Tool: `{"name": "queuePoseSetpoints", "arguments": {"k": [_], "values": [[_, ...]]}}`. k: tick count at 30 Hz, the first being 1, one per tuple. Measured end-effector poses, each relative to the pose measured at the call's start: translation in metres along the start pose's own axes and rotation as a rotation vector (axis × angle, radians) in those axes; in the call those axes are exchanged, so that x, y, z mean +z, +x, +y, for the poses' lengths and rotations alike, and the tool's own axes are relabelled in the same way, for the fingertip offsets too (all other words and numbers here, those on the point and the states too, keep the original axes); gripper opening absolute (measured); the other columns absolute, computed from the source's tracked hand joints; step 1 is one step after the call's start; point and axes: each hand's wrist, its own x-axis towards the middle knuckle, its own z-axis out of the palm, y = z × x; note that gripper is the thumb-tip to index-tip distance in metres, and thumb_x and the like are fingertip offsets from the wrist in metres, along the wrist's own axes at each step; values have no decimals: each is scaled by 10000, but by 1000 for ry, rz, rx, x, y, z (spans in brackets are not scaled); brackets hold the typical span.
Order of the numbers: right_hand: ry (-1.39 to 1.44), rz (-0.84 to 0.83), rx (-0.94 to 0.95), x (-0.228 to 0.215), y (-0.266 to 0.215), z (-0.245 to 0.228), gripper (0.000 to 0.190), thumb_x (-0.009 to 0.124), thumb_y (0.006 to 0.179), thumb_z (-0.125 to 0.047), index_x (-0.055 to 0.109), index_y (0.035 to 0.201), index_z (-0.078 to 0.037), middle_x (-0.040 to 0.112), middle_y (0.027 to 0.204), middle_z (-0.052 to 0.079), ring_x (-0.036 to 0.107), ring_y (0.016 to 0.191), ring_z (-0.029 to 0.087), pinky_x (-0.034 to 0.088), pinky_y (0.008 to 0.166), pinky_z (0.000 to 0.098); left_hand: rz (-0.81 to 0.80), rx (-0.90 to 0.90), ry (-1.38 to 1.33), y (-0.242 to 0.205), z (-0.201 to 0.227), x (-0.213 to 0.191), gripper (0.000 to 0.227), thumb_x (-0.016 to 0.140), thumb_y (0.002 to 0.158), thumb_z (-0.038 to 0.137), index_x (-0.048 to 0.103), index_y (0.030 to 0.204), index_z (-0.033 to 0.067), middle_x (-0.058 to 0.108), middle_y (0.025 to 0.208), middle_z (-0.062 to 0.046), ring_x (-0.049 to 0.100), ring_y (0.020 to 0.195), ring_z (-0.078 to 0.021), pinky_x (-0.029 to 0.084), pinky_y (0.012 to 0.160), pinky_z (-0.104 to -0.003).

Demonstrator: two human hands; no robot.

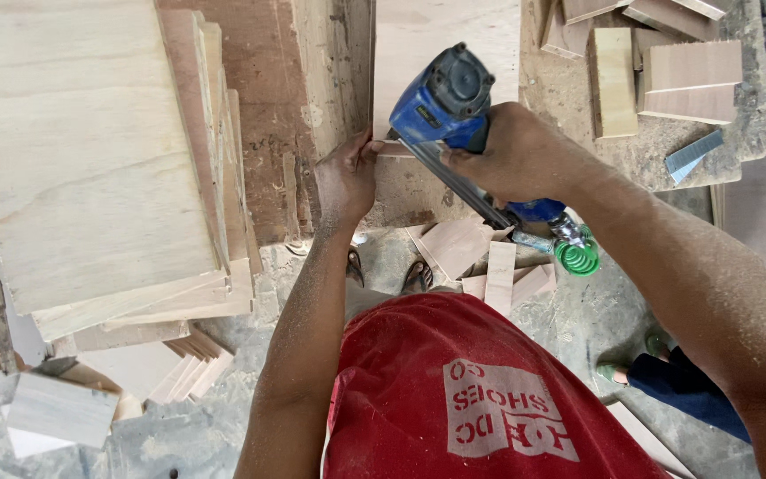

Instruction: The person assembles wooden boxes by attaching thin wooden strips to the edges of rectangular plywood panels using a pneumatic nail gun. They repeatedly position the strips, secure them with nails, and flip the panels to work on different sides.

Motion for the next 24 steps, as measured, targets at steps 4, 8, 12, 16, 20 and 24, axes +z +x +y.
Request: {"name": "queuePoseSetpoints", "arguments": {"k": [4,8,12,16,20,24], "values": [[-7,6,46,-4,-7,-5,279,641,925,-289,711,1022,-37,677,596,168,743,529,315,623,692,522,-8,17,27,3,21,-7,234,739,988,290,789,1166,145,778,1030,-171,723,1015,-405,589,859,-496],[-15,-6,27,-3,-9,-2,302,608,961,-248,702,1023,32,663,586,198,746,562,342,622,708,563,5,-2,40,4,30,-11,215,781,955,245,792,1152,161,781,1044,-153,724,1029,-385,594,856,-485],[-2,8,-8,-7,-20,-8,298,615,964,-262,697,978,24,671,583,203,754,563,357,628,706,583,-15,-35,-3,0,-15,-3,212,780,962,222,793,1160,147,785,1064,-139,723,1054,-350,584,926,-463],[106,62,54,-18,-30,21,294,646,964,-260,707,872,13,656,537,194,740,524,352,622,661,546,-29,-52,-53,3,11,-10,212,730,1000,260,787,1173,151,778,1074,-155,710,1078,-369,581,912,-484],[164,102,58,-25,-35,56,322,615,1004,-215,672,814,38,636,544,218,714,505,367,620,623,587,-23,-54,-42,0,2,-6,177,743,986,230,802,1140,166,786,1045,-124,730,1046,-309,593,892,-416],[185,112,71,-24,-39,56,318,652,982,-237,679,780,8,638,525,185,723,495,345,639,629,557,-35,-68,-134,-2,-9,-3,178,729,1004,160,786,1167,119,780,1079,-162,726,1065,-264,572,922,-407]]}}
